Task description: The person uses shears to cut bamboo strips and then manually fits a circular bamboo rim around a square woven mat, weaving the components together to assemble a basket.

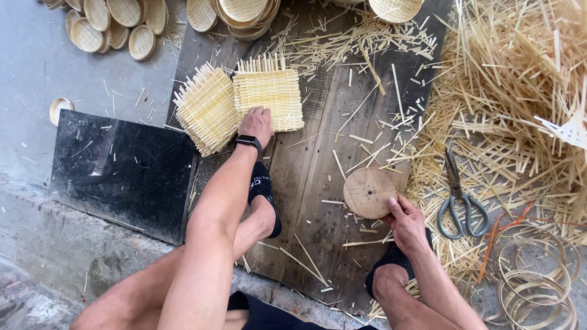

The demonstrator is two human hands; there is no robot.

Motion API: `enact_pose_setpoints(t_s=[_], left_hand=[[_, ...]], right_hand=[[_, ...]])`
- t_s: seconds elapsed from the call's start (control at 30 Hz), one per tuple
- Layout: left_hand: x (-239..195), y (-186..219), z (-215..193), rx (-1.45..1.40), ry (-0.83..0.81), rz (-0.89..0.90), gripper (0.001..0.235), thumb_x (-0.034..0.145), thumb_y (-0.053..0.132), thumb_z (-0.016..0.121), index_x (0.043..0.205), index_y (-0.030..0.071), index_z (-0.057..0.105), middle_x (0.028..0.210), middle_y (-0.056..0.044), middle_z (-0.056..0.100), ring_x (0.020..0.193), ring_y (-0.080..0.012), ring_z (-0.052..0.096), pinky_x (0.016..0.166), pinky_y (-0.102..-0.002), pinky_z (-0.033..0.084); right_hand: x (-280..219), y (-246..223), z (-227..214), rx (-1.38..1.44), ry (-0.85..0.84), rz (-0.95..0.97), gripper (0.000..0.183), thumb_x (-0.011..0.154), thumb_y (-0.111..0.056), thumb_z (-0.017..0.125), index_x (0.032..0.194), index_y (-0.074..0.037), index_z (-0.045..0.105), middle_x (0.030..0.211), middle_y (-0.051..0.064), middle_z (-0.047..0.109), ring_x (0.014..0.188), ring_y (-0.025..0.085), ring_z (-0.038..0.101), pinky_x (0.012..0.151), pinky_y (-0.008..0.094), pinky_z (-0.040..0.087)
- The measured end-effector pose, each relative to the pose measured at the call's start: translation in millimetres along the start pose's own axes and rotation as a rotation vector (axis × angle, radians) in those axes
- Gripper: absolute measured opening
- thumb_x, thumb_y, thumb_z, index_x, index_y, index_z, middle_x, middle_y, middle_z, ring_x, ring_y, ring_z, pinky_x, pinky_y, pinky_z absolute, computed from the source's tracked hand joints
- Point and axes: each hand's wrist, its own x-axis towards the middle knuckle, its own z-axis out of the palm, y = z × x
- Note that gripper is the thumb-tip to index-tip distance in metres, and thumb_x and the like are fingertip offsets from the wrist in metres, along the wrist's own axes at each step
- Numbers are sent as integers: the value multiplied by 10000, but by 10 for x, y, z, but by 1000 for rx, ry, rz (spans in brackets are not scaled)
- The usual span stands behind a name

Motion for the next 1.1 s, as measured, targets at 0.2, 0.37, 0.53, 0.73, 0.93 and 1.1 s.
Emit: enact_pose_setpoints(t_s=[0.2,0.37,0.53,0.73,0.93,1.1], left_hand=[[-84,35,-483,-193,-111,89,117,1023,99,620,978,87,728,1017,-104,726,1039,-294,673,911,-432,554],[-388,607,-974,-233,724,330,86,976,109,644,998,70,718,1030,-92,760,1006,-260,720,838,-420,577],[-1197,1799,-763,-585,79,572,115,983,111,622,1063,106,704,1008,-70,749,940,-216,706,823,-344,582],[-1626,2158,-423,-503,167,948,448,838,208,758,1246,50,659,1280,-136,681,1163,-300,615,1031,-434,477],[-1148,2003,161,-1241,-436,-444,508,788,111,841,1227,5,608,1085,-123,727,965,-205,714,842,-331,599],[-1147,1941,663,-1671,-463,-451,377,769,46,870,1087,-62,698,924,-115,763,782,-149,721,705,-283,604]], right_hand=[[-97,-72,-17,-18,19,34,393,985,-202,610,1324,-5,626,1179,86,713,978,187,699,792,377,599],[-167,-198,-109,-686,291,-334,331,1053,-216,650,1293,11,661,961,66,628,805,151,558,693,286,480],[-33,-391,-202,100,70,-34,339,1019,-300,589,1176,-11,671,851,38,656,709,136,608,616,259,511],[-79,-264,-163,-304,81,-126,185,929,-72,724,1090,13,692,946,33,730,797,79,647,731,223,534],[-14,-220,-171,-405,118,-142,174,944,-89,731,1077,16,689,923,44,730,767,72,645,699,219,528],[-36,-157,-236,-366,120,-207,188,957,-91,713,1104,23,684,942,47,736,779,60,642,706,205,519]])
